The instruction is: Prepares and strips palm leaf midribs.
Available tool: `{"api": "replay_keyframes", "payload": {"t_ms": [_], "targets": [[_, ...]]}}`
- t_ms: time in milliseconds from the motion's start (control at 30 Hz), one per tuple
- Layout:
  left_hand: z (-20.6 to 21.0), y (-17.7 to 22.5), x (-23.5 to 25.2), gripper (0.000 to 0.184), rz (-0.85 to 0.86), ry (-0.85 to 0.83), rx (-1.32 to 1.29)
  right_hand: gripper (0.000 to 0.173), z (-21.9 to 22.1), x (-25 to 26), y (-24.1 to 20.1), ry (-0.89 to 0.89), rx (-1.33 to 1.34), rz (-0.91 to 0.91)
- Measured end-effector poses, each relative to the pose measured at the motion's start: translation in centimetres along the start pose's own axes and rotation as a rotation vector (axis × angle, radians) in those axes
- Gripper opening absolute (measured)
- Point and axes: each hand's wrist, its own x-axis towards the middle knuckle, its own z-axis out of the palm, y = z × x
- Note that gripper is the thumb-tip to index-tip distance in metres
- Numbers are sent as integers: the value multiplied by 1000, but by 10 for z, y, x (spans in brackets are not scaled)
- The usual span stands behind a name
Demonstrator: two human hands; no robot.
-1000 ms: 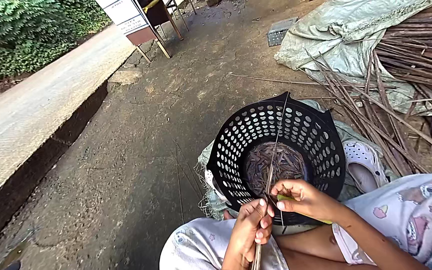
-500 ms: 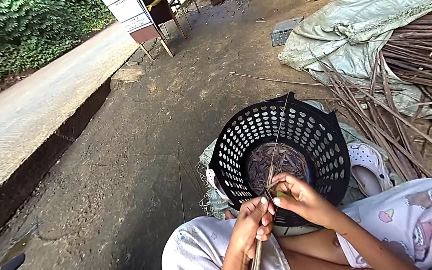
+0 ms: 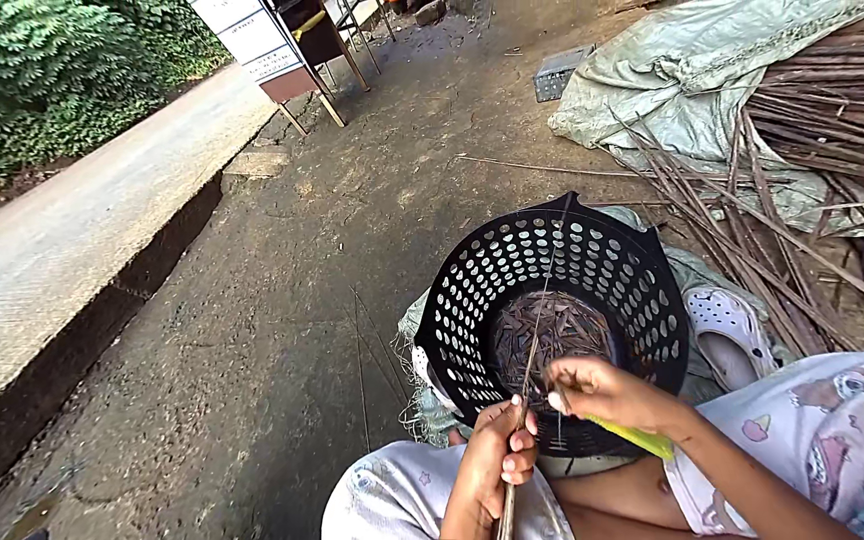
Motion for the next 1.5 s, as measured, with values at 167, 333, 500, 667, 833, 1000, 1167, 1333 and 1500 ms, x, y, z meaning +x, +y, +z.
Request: {"api": "replay_keyframes", "payload": {"t_ms": [167,333,500,667,833,1000,1167,1333,1500], "targets": [[-6,0,0,51,-15,-132,-149,12,12,10,8,-19,186,-46],[-9,1,-1,49,-54,-171,-223,14,11,19,7,335,104,-182],[-14,-1,-1,47,-109,-266,-431,18,1,12,3,122,217,-133],[-18,-3,2,40,-166,-410,-566,15,10,17,9,-125,243,-162],[-19,-2,5,42,-161,-396,-590,22,17,18,6,104,217,-155],[-17,-3,0,45,-129,-312,-499,30,-10,20,2,333,179,-10],[-7,-7,5,47,-14,-187,-69,49,8,17,4,-80,305,34],[-12,-6,-7,36,-19,-159,186,39,-6,17,-7,153,307,43],[-5,-5,-4,34,60,-79,160,85,-1,2,18,-181,300,53]]}}
